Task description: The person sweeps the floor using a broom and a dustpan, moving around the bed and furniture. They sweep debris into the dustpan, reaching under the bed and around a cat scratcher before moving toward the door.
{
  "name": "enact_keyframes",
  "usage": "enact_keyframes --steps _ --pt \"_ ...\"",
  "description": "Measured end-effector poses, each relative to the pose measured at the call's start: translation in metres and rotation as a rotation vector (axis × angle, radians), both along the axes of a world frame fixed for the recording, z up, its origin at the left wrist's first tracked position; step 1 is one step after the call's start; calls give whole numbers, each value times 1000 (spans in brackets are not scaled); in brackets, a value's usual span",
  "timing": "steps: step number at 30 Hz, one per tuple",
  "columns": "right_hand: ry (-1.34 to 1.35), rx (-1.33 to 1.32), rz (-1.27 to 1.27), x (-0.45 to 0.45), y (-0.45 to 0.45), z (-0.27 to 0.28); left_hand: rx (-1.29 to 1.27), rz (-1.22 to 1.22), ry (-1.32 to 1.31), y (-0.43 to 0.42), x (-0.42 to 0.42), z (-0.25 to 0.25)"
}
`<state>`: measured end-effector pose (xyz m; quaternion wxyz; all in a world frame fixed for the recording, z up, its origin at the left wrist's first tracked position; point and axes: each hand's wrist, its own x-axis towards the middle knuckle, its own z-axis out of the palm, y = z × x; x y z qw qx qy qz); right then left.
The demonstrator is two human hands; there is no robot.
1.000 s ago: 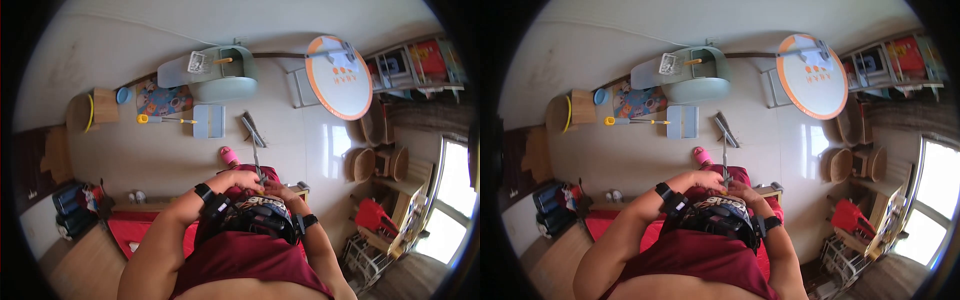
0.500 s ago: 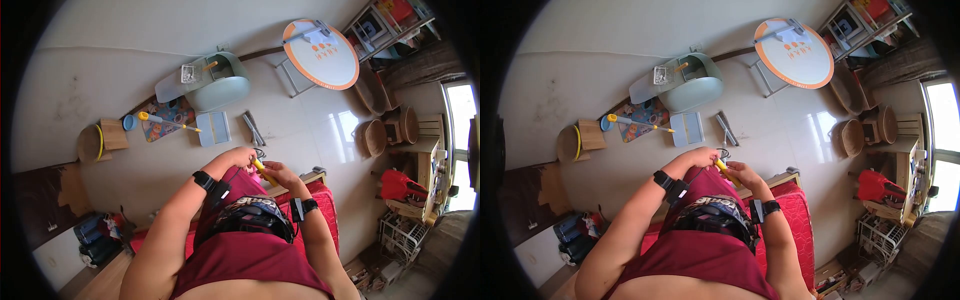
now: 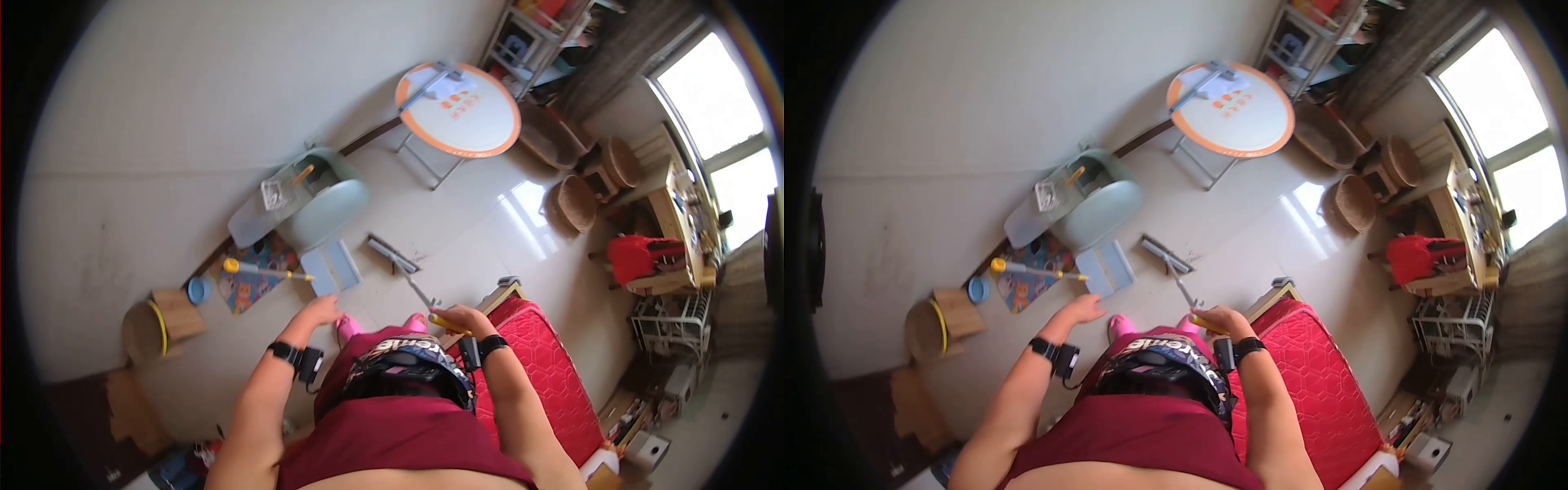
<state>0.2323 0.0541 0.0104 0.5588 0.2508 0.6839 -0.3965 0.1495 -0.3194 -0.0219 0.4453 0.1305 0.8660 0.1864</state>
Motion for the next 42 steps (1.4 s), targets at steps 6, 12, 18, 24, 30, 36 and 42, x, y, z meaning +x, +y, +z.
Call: enact_keyframes --steps 6,12,18,24,30,36,42 --pt "151 125 585 10 -41 -99 271 749 10 -87 -4 16" --pt "332 266 10 24 -87 -89 551 1256 344 -163 -48 -65" --pt "310 306 120 28 -86 -80 320 1494 553 -158 -71 -42" --pt "410 306 -354 56 -47 -63 437 1306 331 -148 -79 -12" --pt "250 347 -642 5 -12 -77 428 1039 510 -159 -87 -93" --pt "753 286 827 29 4 -218 308 1141 480 -130 -88 -54" --pt "319 135 -260 36 -59 -113 226 1126 588 -134 -78 -57"
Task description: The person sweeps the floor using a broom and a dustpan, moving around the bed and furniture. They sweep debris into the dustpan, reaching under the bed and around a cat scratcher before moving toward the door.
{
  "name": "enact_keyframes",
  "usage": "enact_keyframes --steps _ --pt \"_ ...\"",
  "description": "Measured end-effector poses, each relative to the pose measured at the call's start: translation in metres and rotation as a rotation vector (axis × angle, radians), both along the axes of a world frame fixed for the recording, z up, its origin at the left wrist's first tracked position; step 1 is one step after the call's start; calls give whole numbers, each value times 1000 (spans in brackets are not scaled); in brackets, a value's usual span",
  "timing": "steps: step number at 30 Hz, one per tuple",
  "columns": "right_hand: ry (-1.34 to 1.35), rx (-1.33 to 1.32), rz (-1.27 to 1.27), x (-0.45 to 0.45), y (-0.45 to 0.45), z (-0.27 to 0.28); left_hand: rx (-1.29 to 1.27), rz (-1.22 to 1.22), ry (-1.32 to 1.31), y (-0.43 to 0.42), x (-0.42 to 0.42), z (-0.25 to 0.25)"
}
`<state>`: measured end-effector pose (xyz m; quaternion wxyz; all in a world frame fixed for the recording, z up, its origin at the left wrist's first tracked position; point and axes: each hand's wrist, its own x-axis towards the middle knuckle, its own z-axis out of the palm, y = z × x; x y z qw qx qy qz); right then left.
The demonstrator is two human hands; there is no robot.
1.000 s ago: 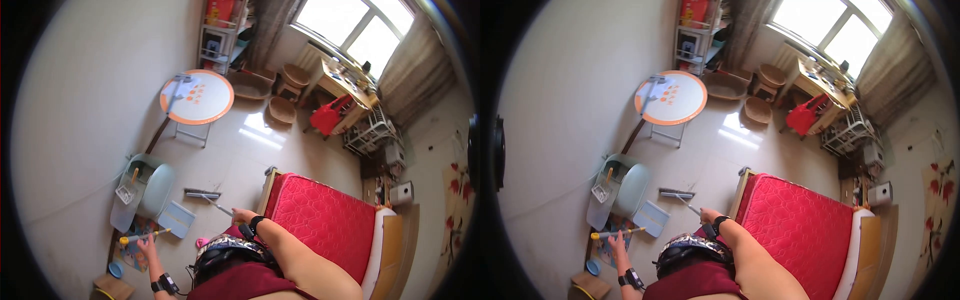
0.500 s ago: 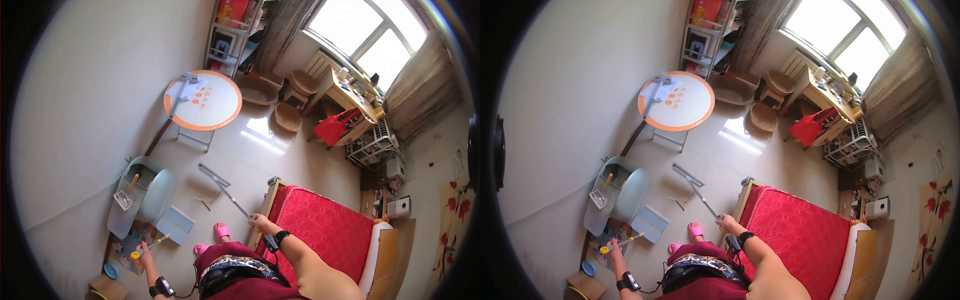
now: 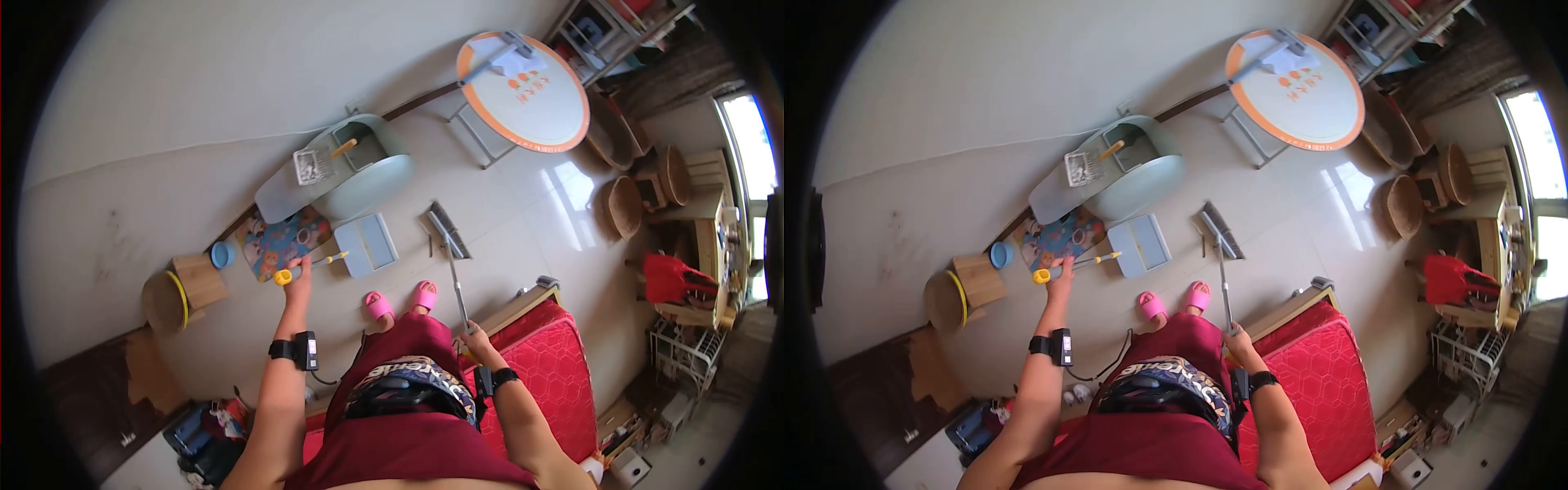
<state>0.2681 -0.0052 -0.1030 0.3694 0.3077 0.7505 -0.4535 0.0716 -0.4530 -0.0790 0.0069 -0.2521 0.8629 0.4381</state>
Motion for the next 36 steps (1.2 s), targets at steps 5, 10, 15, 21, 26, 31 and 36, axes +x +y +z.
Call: enact_keyframes --steps 5,10,15,21,26,31,36 --pt "-91 -141 109 -15 17 42 190 141 -134 18 6 37" --pt "-22 124 329 -50 44 68 329 255 -91 12 30 57" --pt "92 279 515 -126 49 22 377 397 -34 3 68 81" --pt "67 314 768 -158 18 -18 468 603 28 -9 109 106" --pt "-51 354 1038 -164 40 25 511 725 41 -16 134 111" --pt "20 340 1139 -197 27 48 479 784 42 -21 148 111" --pt "63 342 1199 -236 -41 15 445 838 50 -23 163 115"
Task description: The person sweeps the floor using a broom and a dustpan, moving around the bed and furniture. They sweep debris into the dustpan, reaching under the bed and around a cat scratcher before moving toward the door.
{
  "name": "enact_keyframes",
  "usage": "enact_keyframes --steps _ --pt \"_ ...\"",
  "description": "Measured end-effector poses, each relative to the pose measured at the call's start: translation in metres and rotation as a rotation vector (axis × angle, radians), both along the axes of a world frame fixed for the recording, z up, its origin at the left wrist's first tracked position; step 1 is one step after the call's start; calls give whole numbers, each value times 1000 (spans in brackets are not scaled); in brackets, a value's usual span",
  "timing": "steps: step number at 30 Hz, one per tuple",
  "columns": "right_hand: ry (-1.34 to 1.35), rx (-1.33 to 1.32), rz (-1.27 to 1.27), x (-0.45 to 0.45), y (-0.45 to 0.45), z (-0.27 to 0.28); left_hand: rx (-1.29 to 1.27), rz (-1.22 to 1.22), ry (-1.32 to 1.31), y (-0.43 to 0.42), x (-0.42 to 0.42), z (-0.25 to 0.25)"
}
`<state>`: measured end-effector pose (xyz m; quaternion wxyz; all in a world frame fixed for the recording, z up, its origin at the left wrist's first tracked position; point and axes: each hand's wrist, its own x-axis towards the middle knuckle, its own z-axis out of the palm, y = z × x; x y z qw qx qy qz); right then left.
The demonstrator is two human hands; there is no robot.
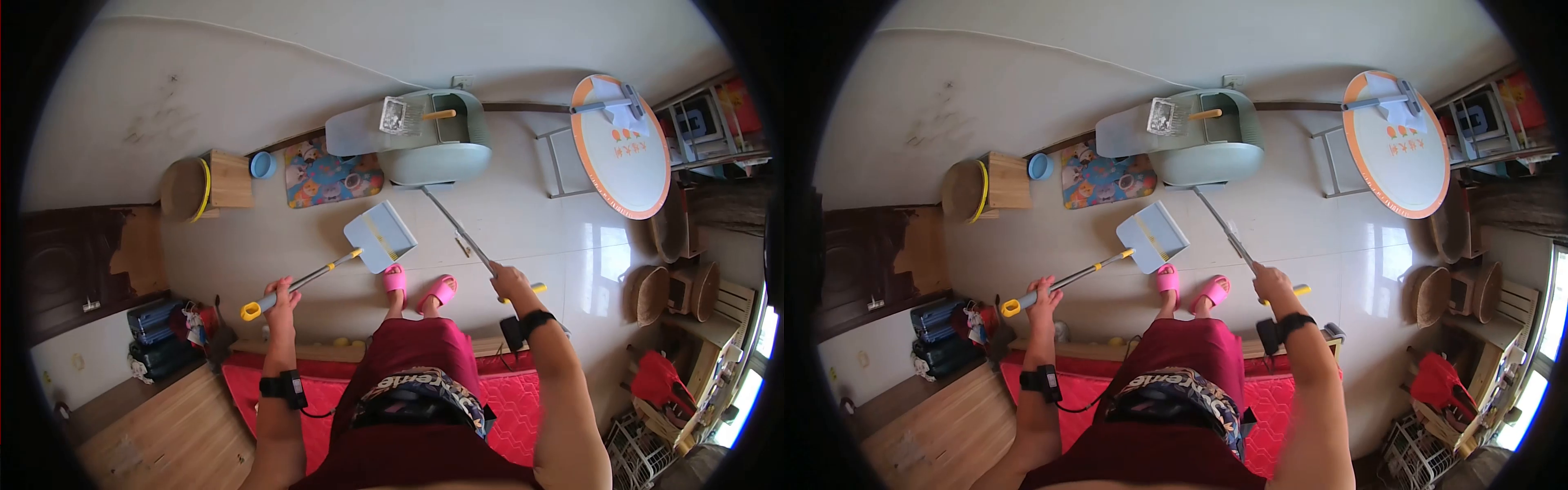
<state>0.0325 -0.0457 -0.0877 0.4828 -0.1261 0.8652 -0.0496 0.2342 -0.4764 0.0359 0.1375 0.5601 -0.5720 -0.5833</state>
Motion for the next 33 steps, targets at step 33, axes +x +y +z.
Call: enact_keyframes --steps 33 --pt "99 -186 -932 229 55 -50 -6 -383 30 -59 -52 -32"
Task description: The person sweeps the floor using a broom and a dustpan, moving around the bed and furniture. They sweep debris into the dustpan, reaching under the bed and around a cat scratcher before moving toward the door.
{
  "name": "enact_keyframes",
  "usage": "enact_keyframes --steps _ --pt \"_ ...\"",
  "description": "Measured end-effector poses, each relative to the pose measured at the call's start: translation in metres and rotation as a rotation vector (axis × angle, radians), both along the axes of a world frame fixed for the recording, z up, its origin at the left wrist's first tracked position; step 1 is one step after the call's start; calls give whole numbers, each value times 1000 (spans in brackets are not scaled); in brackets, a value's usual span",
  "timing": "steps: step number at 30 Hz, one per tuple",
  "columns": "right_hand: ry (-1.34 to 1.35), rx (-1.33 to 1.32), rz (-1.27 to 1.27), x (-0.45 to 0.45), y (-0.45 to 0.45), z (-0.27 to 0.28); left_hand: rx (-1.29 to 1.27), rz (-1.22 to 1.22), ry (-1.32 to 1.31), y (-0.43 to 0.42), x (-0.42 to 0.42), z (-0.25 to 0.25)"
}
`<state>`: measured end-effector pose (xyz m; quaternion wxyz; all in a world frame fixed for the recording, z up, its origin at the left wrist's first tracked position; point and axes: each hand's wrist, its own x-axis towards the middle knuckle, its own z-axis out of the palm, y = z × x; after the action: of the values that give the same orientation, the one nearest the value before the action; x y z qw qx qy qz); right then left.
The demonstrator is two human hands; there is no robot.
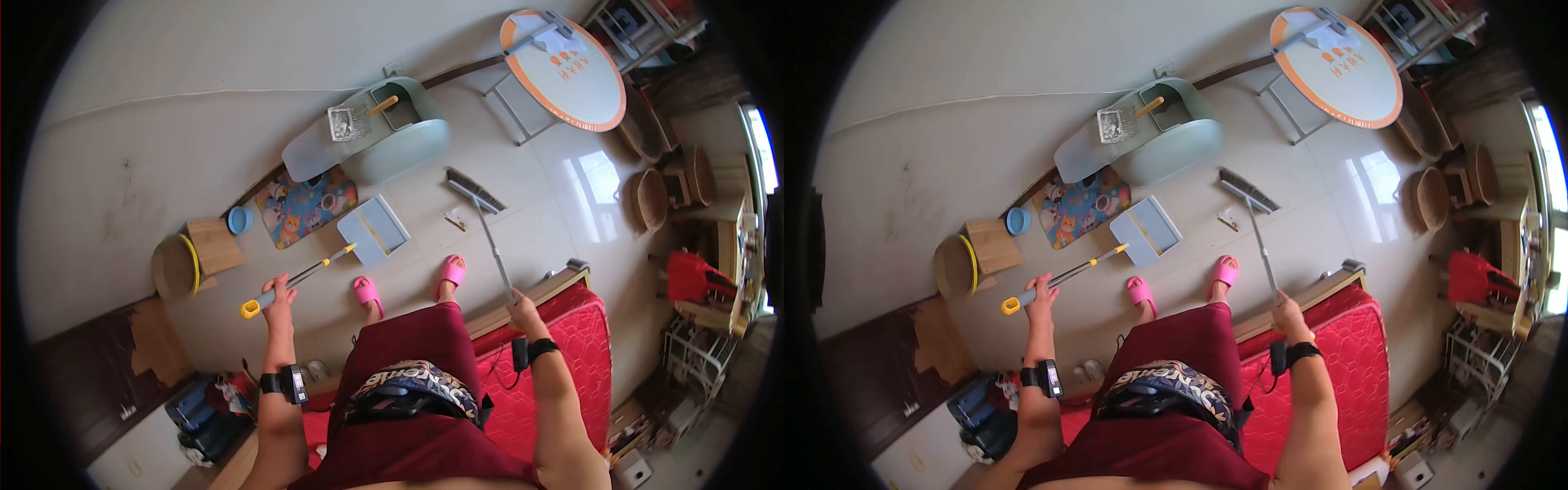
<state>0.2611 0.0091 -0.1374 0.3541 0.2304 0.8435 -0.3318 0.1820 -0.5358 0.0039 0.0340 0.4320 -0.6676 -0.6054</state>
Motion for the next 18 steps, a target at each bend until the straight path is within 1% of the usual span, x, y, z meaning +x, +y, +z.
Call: enact_keyframes --steps 1,2,4,5,8,11,12,16,18 --pt "35 -18 -6 21 -18 -7 14 -19 12 -9 1 -6" --pt "-14 -20 -17 36 -39 -1 29 -36 22 -18 0 -9" --pt "-25 -2 -27 67 -80 10 43 -76 2 -30 0 -13" --pt "-47 -13 -44 76 -98 18 51 -86 -6 -40 -1 -14" --pt "-91 14 13 90 -141 38 47 -200 -52 -76 -5 -23" --pt "-83 -32 44 99 -143 59 60 -240 -31 -93 7 -15" --pt "-46 -48 34 93 -145 74 65 -242 -33 -100 5 -13" --pt "-23 211 227 53 -172 106 75 -242 -27 -124 4 -13" --pt "43 230 276 32 -179 90 71 -241 -34 -127 10 -12"
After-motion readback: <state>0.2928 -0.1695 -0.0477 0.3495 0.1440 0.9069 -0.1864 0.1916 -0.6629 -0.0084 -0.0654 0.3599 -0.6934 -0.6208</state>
